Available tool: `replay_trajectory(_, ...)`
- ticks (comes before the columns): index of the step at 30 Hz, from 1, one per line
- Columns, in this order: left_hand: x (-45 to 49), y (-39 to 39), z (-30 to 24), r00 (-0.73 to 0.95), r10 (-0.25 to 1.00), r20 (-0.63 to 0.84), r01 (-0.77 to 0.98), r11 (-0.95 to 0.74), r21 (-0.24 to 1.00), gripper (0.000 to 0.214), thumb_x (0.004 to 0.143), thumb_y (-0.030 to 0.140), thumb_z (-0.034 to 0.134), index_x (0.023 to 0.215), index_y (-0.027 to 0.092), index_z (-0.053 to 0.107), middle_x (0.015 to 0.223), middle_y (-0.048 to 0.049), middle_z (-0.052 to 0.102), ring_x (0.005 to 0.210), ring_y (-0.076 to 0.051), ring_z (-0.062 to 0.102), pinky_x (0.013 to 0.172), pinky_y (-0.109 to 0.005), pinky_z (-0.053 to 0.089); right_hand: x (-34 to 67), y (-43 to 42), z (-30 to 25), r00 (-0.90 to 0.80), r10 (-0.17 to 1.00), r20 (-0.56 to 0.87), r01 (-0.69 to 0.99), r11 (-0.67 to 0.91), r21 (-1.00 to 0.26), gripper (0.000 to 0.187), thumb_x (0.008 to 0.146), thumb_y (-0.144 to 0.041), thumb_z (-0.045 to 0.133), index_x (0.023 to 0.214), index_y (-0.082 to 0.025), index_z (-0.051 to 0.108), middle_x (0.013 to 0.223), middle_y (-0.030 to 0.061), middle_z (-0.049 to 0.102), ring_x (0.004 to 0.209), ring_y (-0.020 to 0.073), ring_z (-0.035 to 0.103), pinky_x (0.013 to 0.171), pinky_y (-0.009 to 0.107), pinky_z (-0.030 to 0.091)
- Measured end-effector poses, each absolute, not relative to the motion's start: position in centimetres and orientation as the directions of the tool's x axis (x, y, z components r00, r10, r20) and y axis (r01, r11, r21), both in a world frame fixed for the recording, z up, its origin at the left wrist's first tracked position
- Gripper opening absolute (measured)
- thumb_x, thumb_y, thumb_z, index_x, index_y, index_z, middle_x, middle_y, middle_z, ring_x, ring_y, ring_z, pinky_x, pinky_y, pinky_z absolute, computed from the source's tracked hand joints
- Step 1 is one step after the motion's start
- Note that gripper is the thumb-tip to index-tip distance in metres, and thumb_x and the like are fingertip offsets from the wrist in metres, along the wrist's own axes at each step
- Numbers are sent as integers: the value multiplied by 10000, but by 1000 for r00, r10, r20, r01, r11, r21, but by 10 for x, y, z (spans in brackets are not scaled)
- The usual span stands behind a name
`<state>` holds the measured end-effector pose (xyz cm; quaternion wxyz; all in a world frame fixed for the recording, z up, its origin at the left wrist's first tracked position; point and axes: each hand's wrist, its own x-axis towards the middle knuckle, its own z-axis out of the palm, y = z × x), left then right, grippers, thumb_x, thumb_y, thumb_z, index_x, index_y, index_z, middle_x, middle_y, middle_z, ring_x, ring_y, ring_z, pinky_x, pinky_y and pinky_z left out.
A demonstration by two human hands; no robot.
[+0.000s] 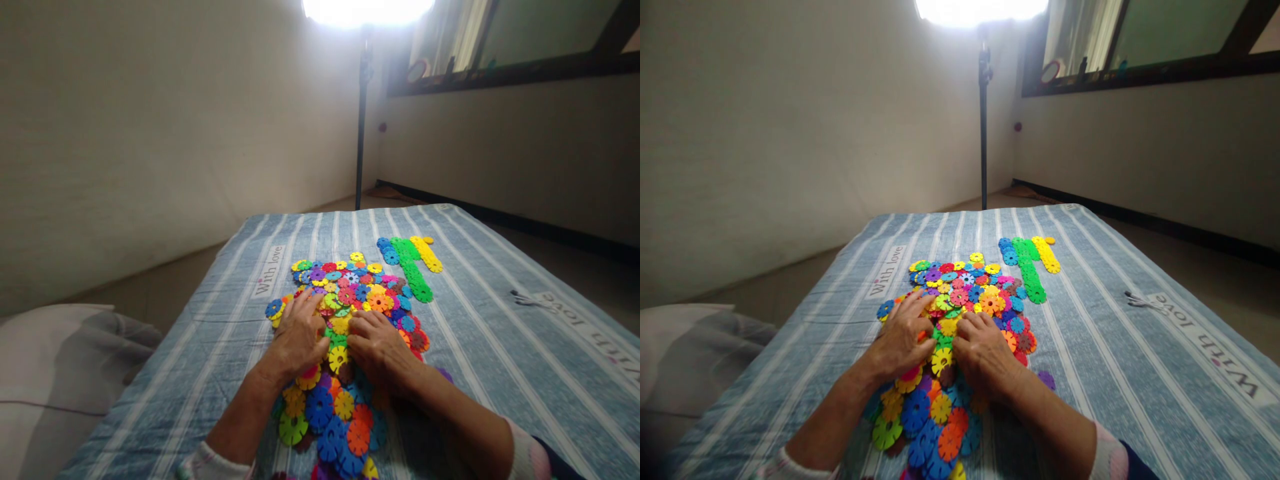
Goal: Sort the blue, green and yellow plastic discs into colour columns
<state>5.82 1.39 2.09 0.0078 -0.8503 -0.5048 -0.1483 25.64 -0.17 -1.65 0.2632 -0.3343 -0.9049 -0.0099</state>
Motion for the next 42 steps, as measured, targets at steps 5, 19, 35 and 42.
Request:
replay_trajectory(5,59,15,23,484,839,250,846,-522,111,128,660,177,564,584,176,667,1276,-123,579,1292,-365,393,1047,-564,356,256,-2,-16,-635,599,487,616,773,-149,133,891,-216,547,774,-174,596,885,62,580,946,206,468,838,357,378)
replay_trajectory(19,57,19,31,428,818,383,832,-523,186,277,794,100,418,603,139,615,1202,-177,613,1217,-282,495,1086,-466,365,254,-1,-18,-606,595,528,635,762,-129,93,852,-185,581,761,-174,600,924,76,604,979,228,487,858,376,389)
replay_trajectory(35,69,8,45,504,807,309,687,-591,423,274,881,227,453,752,178,690,1282,-107,590,1289,-244,433,1121,-447,302,254,0,-14,-358,672,649,479,728,-490,91,847,-165,549,921,-195,592,910,76,667,882,205,596,792,359,478)
replay_trajectory(42,64,13,32,498,824,271,766,-564,309,196,808,173,525,825,173,720,1342,-132,525,1304,-309,404,1098,-510,319,261,7,-16,-288,716,636,478,683,-552,82,827,-134,566,786,-205,571,840,53,660,817,183,595,766,331,457)
